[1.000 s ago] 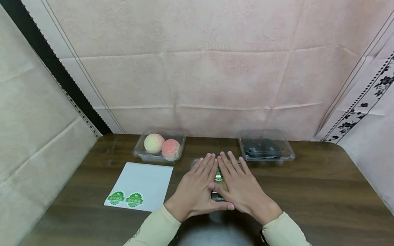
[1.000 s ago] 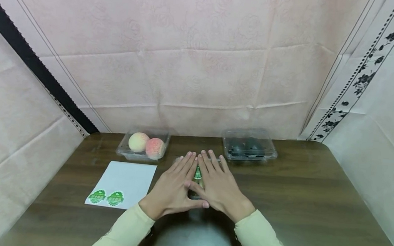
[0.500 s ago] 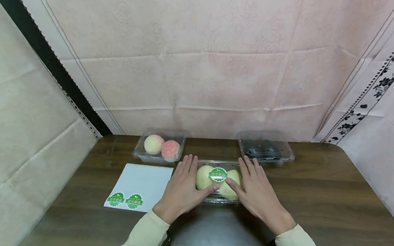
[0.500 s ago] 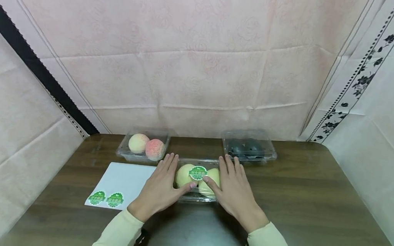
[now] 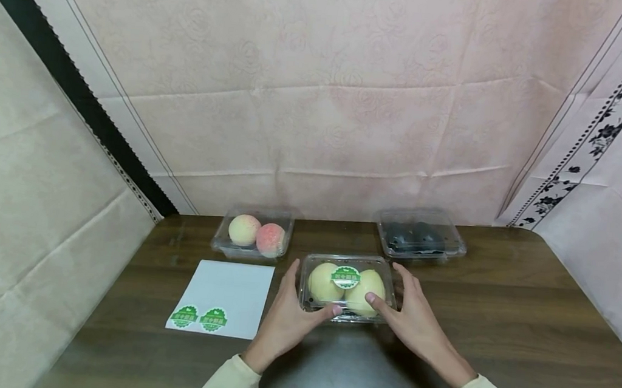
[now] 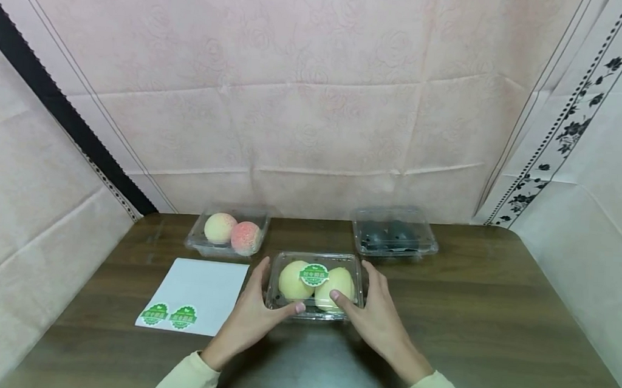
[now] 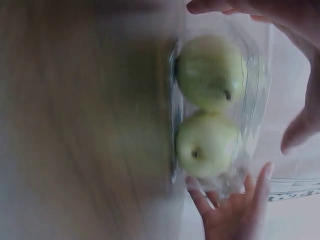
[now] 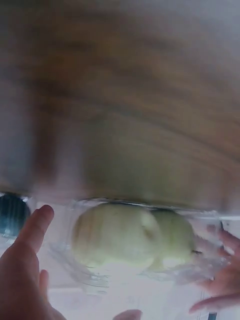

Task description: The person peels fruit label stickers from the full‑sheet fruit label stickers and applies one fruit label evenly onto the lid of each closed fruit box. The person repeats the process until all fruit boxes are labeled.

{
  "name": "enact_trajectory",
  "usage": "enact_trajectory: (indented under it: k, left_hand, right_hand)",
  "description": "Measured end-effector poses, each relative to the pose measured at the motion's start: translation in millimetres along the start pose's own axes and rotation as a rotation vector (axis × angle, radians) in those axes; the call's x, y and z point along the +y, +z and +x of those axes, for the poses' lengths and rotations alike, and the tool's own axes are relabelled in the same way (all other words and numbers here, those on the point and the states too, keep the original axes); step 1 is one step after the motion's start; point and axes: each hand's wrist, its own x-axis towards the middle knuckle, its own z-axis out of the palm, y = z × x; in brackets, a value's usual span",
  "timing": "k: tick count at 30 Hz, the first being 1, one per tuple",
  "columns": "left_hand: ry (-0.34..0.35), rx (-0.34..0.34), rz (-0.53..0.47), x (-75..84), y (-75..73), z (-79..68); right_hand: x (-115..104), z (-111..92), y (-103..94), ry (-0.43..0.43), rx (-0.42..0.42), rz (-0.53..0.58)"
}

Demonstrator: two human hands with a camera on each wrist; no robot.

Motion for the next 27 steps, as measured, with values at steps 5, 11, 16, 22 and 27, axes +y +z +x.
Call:
enact_trajectory:
  k: [5,11,16,22,27]
  left_hand:
    - [-0.065,-0.013,-0.190,-1.4,4.2,-3.1]
    - [-0.045,-0.009,-0.315,-2.8,10.4,-6.4]
    - [0.009,-0.008,-0.375,-3.4,13.0,-6.7]
    - [-0.025,0.016,-0.392,-3.6,16.6,-10.4]
    - [-0.012,0.036,-0.401,-3.8,19.1,-12.3]
  right_hand:
    - [0.9,-1.3,0.4,0.069,-0.058,0.157]
    - [0.5,-3.4,-1.3,0.144,-0.130,0.327]
    - [-0.1,-4.3,-0.1,0.133,-0.148,0.352]
    - [1.1,-8.3,2.5,0.167,-0.176,0.412]
    - [2.5,-9.7,4.9,0.138,-0.178,0.437]
